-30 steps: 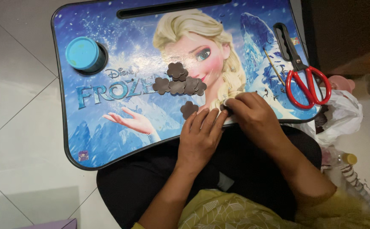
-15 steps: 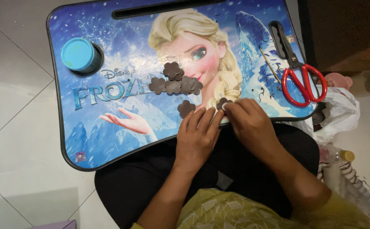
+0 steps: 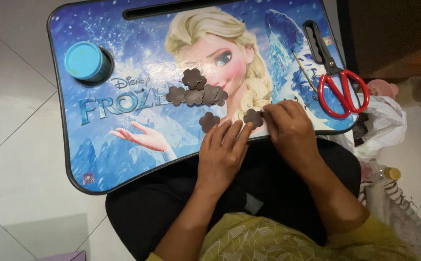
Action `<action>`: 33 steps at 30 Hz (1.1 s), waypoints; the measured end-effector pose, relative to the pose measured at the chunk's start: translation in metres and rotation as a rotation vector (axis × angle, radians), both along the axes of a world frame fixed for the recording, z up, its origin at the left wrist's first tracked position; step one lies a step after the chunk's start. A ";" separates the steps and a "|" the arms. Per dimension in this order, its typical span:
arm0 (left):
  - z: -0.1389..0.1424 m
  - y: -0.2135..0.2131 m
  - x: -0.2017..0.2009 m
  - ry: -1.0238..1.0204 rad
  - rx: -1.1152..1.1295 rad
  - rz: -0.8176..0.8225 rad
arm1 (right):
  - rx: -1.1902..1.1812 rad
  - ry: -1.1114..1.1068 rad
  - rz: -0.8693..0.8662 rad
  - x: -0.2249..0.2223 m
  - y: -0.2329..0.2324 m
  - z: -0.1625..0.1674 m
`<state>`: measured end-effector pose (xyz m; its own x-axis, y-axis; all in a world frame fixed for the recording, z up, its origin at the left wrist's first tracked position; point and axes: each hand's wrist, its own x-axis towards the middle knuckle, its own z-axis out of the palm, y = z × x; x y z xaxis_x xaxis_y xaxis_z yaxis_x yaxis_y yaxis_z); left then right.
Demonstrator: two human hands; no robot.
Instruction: The person sits on the floor with a lap desk and takes dark flower-shaped felt cutouts from a plastic bag, placing them one at a time onto the desk surface. They occasionally wipe the desk or a piece with a small white cloth or tissue and continue arranging the cutouts in clusters.
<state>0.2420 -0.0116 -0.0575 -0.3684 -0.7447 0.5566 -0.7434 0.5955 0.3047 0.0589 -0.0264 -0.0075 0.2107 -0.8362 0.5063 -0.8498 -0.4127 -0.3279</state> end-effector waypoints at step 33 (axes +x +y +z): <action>0.023 -0.008 -0.019 0.063 0.023 -0.030 | 0.011 -0.187 -0.216 -0.039 0.020 0.005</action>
<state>0.2228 -0.0198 -0.0342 -0.3555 -0.7469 0.5619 -0.7045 0.6092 0.3640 0.0196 -0.0065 -0.0024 -0.0696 -0.8571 0.5104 -0.8419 -0.2240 -0.4909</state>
